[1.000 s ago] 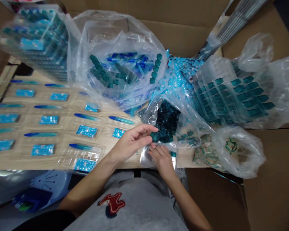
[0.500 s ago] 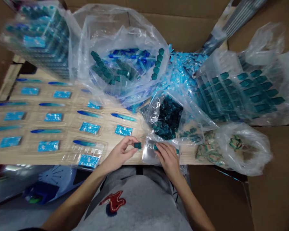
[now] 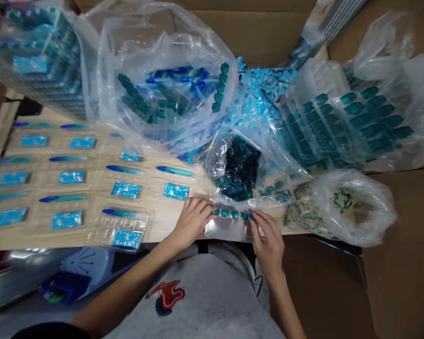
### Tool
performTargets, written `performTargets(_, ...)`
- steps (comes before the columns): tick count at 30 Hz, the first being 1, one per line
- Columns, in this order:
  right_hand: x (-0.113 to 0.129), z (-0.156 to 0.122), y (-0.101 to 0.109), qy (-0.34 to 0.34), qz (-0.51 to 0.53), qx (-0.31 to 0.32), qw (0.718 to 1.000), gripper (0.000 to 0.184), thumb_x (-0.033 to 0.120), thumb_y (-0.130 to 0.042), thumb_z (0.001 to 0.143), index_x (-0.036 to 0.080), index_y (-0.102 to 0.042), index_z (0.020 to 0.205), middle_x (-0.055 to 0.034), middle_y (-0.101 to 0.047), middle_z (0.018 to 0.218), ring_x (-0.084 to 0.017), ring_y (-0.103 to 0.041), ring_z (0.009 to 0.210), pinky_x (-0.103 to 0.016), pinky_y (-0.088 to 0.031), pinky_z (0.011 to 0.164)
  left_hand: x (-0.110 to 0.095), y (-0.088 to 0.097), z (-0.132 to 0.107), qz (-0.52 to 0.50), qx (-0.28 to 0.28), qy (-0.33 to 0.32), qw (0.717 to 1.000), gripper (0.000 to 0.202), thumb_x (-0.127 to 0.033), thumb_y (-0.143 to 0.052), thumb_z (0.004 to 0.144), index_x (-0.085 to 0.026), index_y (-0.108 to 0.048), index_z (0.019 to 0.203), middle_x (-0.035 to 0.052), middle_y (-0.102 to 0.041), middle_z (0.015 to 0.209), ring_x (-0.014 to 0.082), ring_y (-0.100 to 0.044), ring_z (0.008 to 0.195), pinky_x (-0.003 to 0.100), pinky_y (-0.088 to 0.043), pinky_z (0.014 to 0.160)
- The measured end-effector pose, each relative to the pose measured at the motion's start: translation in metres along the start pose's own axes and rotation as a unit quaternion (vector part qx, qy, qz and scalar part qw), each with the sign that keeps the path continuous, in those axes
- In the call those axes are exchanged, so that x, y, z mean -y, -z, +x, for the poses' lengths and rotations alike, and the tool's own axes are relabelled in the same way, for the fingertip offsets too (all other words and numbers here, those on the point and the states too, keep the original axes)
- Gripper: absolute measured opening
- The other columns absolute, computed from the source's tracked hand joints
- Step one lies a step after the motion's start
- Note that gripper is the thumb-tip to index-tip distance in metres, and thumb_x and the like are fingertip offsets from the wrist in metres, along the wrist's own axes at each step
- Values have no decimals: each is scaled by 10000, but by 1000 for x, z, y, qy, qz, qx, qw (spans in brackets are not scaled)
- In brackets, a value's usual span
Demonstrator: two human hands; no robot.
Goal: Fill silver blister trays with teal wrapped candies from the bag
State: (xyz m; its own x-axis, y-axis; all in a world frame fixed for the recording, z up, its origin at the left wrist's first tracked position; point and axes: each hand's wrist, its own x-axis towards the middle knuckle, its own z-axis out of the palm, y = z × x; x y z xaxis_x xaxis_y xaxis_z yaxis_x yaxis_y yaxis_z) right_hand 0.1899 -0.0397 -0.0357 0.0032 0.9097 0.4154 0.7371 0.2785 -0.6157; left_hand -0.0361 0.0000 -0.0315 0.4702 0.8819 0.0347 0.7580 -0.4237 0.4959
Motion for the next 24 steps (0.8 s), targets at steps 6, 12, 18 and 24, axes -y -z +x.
performTargets(6,-10,-7,8,-55,-4,-12,998,240,158,-543,897,198,-669,1097,-115,-705,1028,-239,-641,994,-417,-525,851,-13,4,-3,13,-12,-19,1000,242,-245,-505,934,-177,-604,1143,138,-635,1117,272,-560,1023,420,-469,840)
performTargets(12,-20,-23,18,-141,12,-49,989,205,219,-526,909,190,-685,1035,-110,-714,1018,-231,-653,973,-422,-520,873,-34,0,0,-71,189,-69,977,234,-219,-424,959,-195,-652,913,45,-685,918,187,-628,861,296,-478,774)
performTargets(18,-15,-34,20,-177,47,-38,982,195,247,-528,897,203,-697,983,-92,-732,961,-221,-674,914,-390,-543,828,-28,-13,11,-6,253,-80,964,269,-181,-424,934,-180,-633,766,1,-676,799,141,-622,714,223,-432,634)
performTargets(24,-14,-37,24,-233,90,-30,968,209,309,-536,877,211,-714,927,-96,-739,938,-235,-680,890,-403,-544,819,-66,-23,8,123,224,-112,960,254,-11,-396,888,-22,-619,1010,212,-654,1043,286,-612,959,408,-458,811)
